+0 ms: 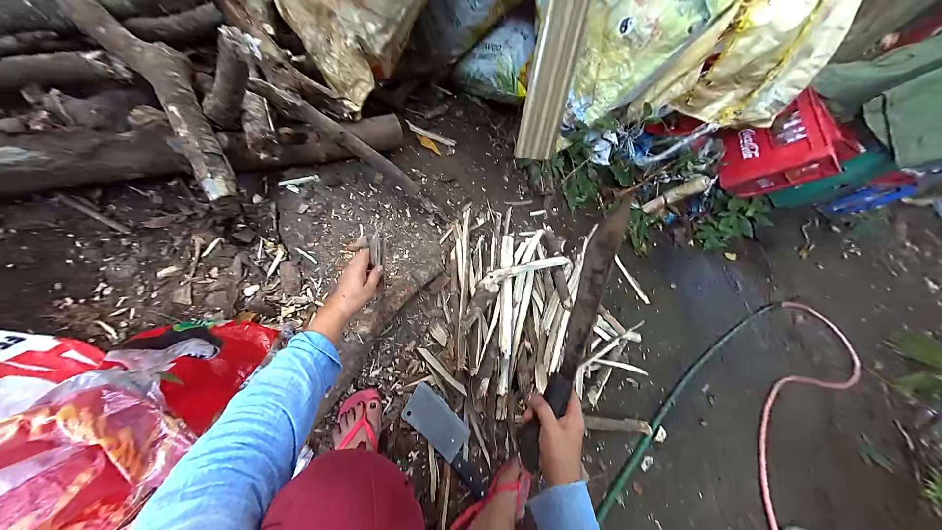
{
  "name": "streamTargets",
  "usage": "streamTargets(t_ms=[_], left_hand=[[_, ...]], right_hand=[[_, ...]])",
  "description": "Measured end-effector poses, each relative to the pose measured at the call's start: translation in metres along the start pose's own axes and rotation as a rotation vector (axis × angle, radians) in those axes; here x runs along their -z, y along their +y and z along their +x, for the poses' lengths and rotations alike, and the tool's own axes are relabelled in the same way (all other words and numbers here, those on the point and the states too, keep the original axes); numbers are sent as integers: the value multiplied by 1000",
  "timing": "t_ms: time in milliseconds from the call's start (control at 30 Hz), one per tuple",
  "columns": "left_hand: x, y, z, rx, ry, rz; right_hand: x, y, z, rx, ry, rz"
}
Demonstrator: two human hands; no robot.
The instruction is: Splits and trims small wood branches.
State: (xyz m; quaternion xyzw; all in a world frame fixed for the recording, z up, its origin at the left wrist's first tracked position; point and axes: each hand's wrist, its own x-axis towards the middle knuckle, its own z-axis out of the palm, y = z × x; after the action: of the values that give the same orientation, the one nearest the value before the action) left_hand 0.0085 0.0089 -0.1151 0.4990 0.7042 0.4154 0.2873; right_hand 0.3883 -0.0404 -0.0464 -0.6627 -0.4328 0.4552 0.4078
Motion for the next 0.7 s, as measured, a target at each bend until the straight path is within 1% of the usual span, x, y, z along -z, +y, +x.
streamTargets(t_ms=[67,133,167,233,367,500,633,700], left_hand=[[-2,5,7,46,-24,-19],[-3,8,13,58,-74,-52],[-3,9,15,55,-103,-58],[-5,14,16,57,-147,-64],[-6,17,13,35,-169,-27],[1,18,14,32,-187,-19],[3,15,13,15,-190,-4],[2,14,13,1,-190,1]], right_hand=[[-4,-2,-9,107,-44,16],[-7,-8,-15,219,-197,15],[-11,-15,-19,243,-294,15],[-27,-32,-29,230,-444,-10],[-60,-53,-40,143,-617,-82],[-80,-54,-39,187,-656,-205],[-91,-58,-38,252,-597,-361],[-95,-58,-35,244,-588,-422]])
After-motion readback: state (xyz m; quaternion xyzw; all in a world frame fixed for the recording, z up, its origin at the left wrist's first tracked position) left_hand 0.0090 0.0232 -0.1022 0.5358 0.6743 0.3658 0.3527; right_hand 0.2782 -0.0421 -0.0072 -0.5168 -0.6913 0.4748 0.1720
